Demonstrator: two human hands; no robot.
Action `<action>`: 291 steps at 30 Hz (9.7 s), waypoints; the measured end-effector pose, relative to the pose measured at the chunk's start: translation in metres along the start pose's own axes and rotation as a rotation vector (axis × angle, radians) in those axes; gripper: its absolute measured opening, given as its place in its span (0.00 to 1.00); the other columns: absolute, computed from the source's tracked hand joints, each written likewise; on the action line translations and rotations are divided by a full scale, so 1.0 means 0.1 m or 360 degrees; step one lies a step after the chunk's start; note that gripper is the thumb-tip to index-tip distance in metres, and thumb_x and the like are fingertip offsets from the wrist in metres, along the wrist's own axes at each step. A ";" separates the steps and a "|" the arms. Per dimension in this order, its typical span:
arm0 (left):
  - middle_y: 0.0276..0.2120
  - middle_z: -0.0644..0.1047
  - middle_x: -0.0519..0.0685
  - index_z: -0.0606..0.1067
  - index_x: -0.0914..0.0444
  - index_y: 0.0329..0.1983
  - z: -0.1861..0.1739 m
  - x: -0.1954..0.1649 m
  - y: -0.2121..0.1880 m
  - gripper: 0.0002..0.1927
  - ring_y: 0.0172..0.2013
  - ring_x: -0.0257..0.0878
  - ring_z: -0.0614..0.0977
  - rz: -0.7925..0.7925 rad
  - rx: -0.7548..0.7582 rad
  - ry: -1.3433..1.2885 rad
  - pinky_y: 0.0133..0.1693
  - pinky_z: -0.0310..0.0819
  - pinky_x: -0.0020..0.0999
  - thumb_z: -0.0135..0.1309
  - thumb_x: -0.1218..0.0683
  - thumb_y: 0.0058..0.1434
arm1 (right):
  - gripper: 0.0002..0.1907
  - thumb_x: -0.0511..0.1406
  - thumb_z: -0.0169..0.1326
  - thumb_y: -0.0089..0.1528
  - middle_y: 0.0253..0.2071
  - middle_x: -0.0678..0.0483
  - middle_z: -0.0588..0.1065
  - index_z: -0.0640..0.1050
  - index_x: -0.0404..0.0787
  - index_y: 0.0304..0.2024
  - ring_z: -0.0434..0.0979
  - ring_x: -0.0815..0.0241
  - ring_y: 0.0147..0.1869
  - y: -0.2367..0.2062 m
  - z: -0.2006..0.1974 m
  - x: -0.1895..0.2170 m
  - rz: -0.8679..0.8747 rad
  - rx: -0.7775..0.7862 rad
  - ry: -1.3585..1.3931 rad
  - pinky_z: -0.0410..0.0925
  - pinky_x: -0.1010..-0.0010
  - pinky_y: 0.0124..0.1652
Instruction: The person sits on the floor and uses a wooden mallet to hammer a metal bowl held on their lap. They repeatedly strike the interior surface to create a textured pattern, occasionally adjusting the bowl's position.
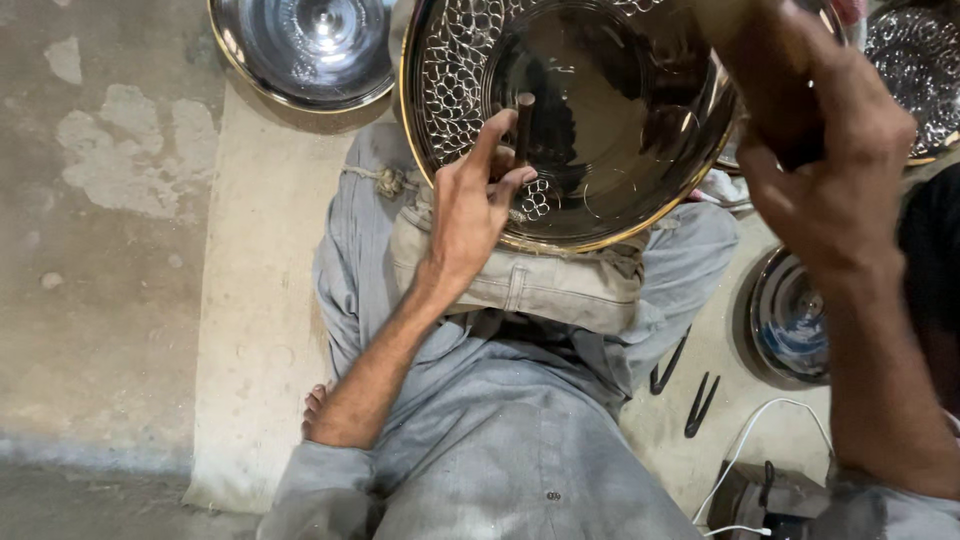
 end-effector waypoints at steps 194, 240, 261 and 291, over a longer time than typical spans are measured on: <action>0.33 0.84 0.51 0.67 0.60 0.67 -0.07 0.03 -0.18 0.29 0.34 0.39 0.87 -0.0135 -0.0154 -0.0037 0.34 0.82 0.34 0.64 0.60 0.64 | 0.29 0.42 0.60 0.65 0.41 0.63 0.81 0.73 0.58 0.69 0.79 0.67 0.35 0.43 0.07 0.32 -0.0165 0.0586 -0.0709 0.70 0.72 0.32; 0.37 0.85 0.44 0.69 0.42 0.68 0.47 -0.13 0.16 0.30 0.33 0.37 0.86 0.0369 0.1539 0.0751 0.39 0.82 0.37 0.54 0.58 0.64 | 0.36 0.26 0.58 0.63 0.45 0.43 0.78 0.66 0.50 0.73 0.80 0.50 0.41 -2.11 1.02 0.22 0.0984 -0.0152 0.0426 0.75 0.61 0.42; 0.42 0.83 0.55 0.64 0.57 0.70 -0.08 0.15 0.02 0.31 0.44 0.43 0.88 -0.0027 0.0297 0.0040 0.42 0.90 0.38 0.62 0.59 0.65 | 0.31 0.29 0.64 0.64 0.50 0.45 0.81 0.73 0.45 0.71 0.84 0.53 0.43 -0.56 0.28 -0.09 0.0271 0.0082 0.0034 0.77 0.66 0.43; 0.37 0.83 0.53 0.65 0.59 0.68 -0.10 0.07 -0.03 0.30 0.37 0.40 0.88 -0.0004 0.0181 0.0086 0.37 0.88 0.36 0.61 0.60 0.65 | 0.34 0.35 0.66 0.61 0.47 0.56 0.80 0.73 0.55 0.70 0.80 0.61 0.39 0.09 0.25 0.21 0.0030 0.0579 -0.0431 0.72 0.67 0.35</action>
Point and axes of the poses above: each hand's wrist, its own y-axis towards the middle knuckle, its own z-axis out of the palm, x = y × z, the point moved 8 cm from there along y, towards the middle knuckle
